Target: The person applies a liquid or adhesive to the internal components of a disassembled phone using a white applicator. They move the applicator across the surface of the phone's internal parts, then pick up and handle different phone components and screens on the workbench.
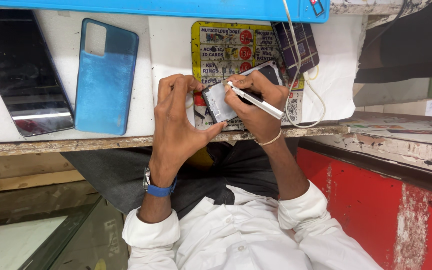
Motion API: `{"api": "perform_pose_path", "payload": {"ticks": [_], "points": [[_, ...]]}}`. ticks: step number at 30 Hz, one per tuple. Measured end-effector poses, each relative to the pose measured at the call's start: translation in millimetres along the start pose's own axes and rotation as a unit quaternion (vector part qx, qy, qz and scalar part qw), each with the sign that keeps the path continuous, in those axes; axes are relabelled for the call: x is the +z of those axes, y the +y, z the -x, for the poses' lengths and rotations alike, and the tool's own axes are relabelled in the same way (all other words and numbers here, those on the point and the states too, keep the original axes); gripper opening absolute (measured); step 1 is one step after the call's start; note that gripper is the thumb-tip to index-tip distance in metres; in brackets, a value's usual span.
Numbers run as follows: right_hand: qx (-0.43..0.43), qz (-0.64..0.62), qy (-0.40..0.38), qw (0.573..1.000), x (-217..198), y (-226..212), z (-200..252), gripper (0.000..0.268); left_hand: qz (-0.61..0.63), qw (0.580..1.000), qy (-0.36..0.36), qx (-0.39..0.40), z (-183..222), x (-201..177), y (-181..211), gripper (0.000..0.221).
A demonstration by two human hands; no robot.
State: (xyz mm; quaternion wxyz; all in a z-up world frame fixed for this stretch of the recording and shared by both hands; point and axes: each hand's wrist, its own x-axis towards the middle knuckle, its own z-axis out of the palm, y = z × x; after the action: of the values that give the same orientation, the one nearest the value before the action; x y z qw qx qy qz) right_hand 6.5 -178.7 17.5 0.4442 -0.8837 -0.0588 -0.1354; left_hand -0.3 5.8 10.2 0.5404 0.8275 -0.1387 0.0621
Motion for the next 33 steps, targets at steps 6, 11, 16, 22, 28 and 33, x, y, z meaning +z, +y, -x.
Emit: {"api": "perform_pose_path", "payload": {"ticks": [6, 11, 16, 22, 28, 33], "points": [[0.008, -0.003, 0.044, 0.999, 0.2, 2.3, 1.1, 0.015, -0.007, 1.0, 0.001, -0.002, 1.4, -1.6, 1.0, 0.081], [0.016, -0.031, 0.047, 0.998, -2.4, 1.9, -0.5, 0.015, -0.003, 1.0, -0.001, -0.009, -2.0, -2.7, 4.3, 0.081], [0.0, -0.002, 0.019, 1.0, -1.7, 5.6, 0.6, 0.013, -0.001, 1.0, -0.005, -0.015, -0.5, -3.1, 2.6, 0.076], [-0.009, 0.005, 0.012, 1.0, -1.4, 6.7, 0.0, 0.013, 0.007, 1.0, -0.001, -0.008, 0.1, -2.6, 1.1, 0.076], [-0.008, 0.003, 0.008, 1.0, -1.9, 3.8, -0.6, 0.012, -0.001, 1.0, -0.001, -0.007, 0.4, -2.4, 0.9, 0.078], [0.006, 0.009, 0.03, 0.999, -3.4, 3.4, 0.7, 0.013, -0.007, 1.0, 0.003, -0.002, 0.7, -1.8, 0.4, 0.077]]}}
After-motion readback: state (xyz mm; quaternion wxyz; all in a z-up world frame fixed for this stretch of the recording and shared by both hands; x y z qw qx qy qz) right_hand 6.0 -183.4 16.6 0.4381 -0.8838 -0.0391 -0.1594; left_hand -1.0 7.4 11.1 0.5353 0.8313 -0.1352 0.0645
